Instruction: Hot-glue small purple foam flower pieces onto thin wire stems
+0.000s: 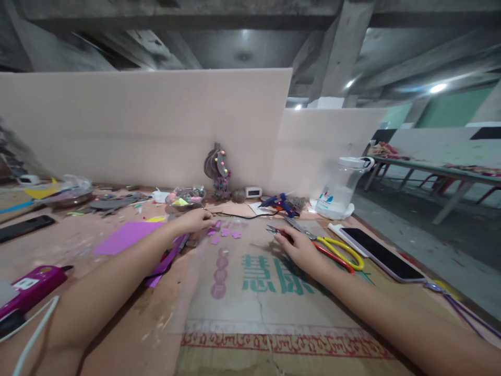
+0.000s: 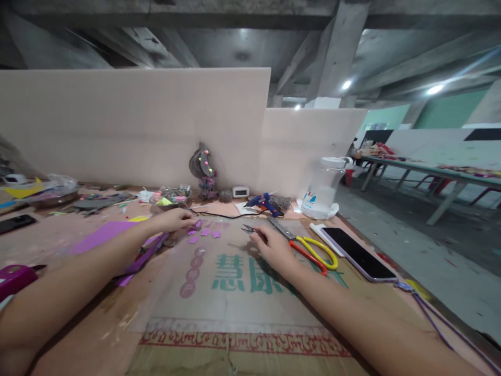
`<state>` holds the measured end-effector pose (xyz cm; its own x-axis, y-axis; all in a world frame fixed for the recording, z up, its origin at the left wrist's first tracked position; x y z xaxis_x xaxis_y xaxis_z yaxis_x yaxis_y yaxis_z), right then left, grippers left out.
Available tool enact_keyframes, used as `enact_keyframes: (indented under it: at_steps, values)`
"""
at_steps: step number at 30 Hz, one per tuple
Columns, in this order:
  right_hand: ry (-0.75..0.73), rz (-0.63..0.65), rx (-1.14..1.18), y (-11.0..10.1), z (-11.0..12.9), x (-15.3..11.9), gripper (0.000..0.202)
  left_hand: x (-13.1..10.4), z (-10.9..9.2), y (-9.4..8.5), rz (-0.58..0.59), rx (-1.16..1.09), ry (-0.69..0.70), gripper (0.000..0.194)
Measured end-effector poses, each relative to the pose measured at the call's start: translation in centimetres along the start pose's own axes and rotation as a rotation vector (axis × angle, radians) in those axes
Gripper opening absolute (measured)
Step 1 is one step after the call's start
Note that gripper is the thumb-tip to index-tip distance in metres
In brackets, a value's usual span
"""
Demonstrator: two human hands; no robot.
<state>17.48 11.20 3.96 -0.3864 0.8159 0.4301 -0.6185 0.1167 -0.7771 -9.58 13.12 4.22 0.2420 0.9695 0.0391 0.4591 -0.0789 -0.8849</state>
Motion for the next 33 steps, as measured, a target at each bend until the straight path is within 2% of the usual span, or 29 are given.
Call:
enact_keyframes:
  at_steps: [3,7,9,11,14,21,33]
  values:
    - [-0.008,0.000,-0.005,0.2,-0.1,0.0,0.033,0.1,0.4,-0.1,-0.071,0.036,-0.019,0.033]
    - [-0.016,-0.004,-0.004,0.2,-0.2,0.0,0.034,0.1,1.0,-1.2,-0.161,0.080,-0.045,0.039]
    - [-0.012,0.001,-0.004,0.3,-0.3,0.0,0.034,0.0,1.0,-1.4,-0.122,0.077,-0.041,0.035]
    - [-0.017,0.008,-0.007,0.3,-0.2,0.0,0.033,0.0,0.9,-1.0,-0.035,0.063,-0.030,0.031]
    - [-0.028,0.016,-0.010,0.3,0.0,0.0,0.031,-0.2,0.4,-0.4,0.049,0.066,-0.012,0.034]
    - [-0.040,0.028,-0.007,0.0,0.8,-0.3,0.029,0.1,-0.6,0.4,0.010,0.181,0.017,0.023]
    - [-0.071,0.043,0.031,0.0,1.4,-0.5,0.027,0.1,-0.7,0.6,-0.015,0.176,0.007,0.015]
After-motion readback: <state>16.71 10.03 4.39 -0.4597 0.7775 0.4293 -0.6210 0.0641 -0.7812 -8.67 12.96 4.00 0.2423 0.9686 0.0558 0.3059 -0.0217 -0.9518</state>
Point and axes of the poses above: each hand's wrist, its own x-axis towards the middle knuckle, its own y-axis out of the palm, z = x × y, the point moved 9 cm from there along x, towards the middle knuckle, and after that the axes turned 5 degrees about -x, right-handed, at the moved point
